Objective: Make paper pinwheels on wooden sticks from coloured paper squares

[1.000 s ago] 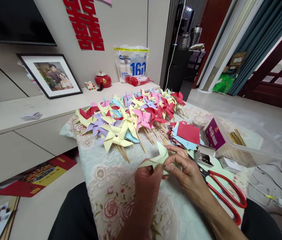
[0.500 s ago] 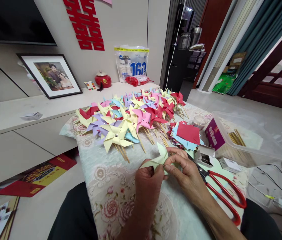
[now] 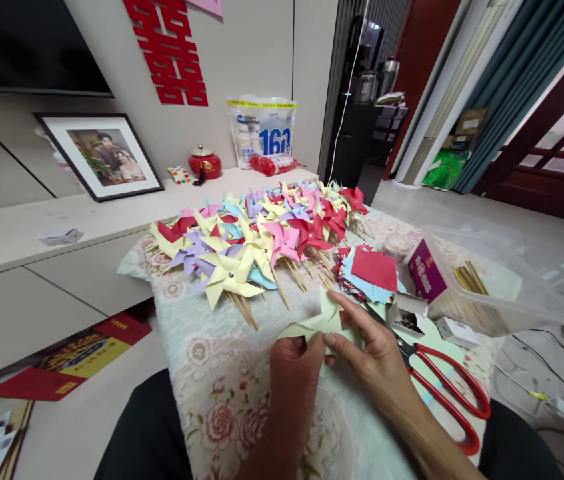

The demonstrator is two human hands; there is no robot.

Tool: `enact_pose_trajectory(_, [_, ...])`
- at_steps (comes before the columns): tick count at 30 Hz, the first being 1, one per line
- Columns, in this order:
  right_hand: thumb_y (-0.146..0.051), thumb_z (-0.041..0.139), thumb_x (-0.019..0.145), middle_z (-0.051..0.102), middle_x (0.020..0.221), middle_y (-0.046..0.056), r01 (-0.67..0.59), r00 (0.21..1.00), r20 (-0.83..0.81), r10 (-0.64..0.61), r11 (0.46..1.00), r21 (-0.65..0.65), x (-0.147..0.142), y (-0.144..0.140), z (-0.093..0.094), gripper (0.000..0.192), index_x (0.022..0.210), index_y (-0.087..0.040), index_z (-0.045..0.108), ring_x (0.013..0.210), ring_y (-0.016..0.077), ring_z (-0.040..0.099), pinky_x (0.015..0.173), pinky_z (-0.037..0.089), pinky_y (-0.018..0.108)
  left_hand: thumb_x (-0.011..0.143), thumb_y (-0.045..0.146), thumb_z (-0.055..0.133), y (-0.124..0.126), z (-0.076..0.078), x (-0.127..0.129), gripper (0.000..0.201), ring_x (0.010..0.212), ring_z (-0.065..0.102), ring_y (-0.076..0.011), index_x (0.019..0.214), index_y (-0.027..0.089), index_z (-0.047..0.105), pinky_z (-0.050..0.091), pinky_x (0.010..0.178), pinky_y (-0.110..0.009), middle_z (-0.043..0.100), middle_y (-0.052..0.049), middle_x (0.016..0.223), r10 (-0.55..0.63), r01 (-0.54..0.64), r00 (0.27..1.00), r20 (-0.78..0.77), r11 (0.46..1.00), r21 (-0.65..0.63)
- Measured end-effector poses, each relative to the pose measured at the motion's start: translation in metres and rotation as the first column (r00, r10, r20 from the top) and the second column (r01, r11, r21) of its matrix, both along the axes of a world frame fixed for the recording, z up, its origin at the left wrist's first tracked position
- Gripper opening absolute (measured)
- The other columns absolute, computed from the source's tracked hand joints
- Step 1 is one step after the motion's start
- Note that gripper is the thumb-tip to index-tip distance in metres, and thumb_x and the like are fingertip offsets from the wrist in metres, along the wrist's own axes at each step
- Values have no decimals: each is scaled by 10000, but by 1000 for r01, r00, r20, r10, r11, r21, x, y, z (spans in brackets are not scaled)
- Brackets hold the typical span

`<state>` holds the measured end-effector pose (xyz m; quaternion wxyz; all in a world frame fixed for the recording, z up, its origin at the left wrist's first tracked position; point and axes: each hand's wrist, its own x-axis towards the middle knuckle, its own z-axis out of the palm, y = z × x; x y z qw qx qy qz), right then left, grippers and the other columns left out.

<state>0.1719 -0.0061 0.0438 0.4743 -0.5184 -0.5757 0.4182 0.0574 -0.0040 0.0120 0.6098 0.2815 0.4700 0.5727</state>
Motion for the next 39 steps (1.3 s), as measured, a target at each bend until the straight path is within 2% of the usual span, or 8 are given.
enact_pose_trajectory(3, [-346,709,849,607,958,11,-37,988,-153,25,996,-77,-2,0,-3,646,1456,-313,492,701,154,610,567,611,298,673,226,704,0,0,0,220,597,634,-181,855,120,765,513,518,-250,740,-36,711,-13,13,1000,1,1000,5])
enact_pose_trajectory(5, [-337,729,830,610,923,-2,-30,982,-187,12,995,-92,-3,0,-4,676,1459,-296,484,663,143,609,576,617,303,677,214,699,-1,2,1,196,605,630,-173,843,120,743,512,512,-242,742,-38,731,10,-10,1000,-8,1000,3])
enact_pose_trajectory(9, [-335,744,785,617,877,-11,15,988,-150,-31,994,-105,-4,1,0,684,1425,-236,521,602,132,613,552,602,290,673,210,700,-4,8,0,123,563,600,-147,766,131,687,506,493,-229,717,-18,672,46,-46,998,-37,999,-15])
enact_pose_trajectory(16, [-330,730,747,618,794,-27,76,993,-83,-82,994,-77,-4,2,6,632,1352,-208,593,669,147,630,559,584,254,665,206,720,-5,13,0,132,494,575,-127,703,167,600,497,478,-229,717,-4,611,57,-57,998,-14,998,-4])
enact_pose_trajectory(28, [-331,747,750,605,816,-17,56,986,-151,-74,990,-126,-3,1,6,654,1367,-203,571,700,164,638,539,592,272,667,200,733,-6,11,2,129,515,596,-134,746,139,652,482,488,-220,710,2,614,33,-34,999,-17,999,-25])
enact_pose_trajectory(35, [-330,744,754,602,818,-17,71,987,-140,-85,992,-107,-3,1,5,591,1317,-206,610,709,161,629,564,581,268,673,198,728,-6,10,1,130,490,587,-124,755,136,648,475,486,-216,698,9,603,22,-23,1000,-19,1000,-19])
enact_pose_trajectory(39, [-335,736,763,614,820,-14,76,990,-110,-86,992,-98,-2,0,4,559,1298,-215,628,716,167,632,583,579,277,672,196,720,-7,11,1,125,529,619,-150,752,143,640,510,499,-234,708,0,621,20,-22,998,-51,999,-34])
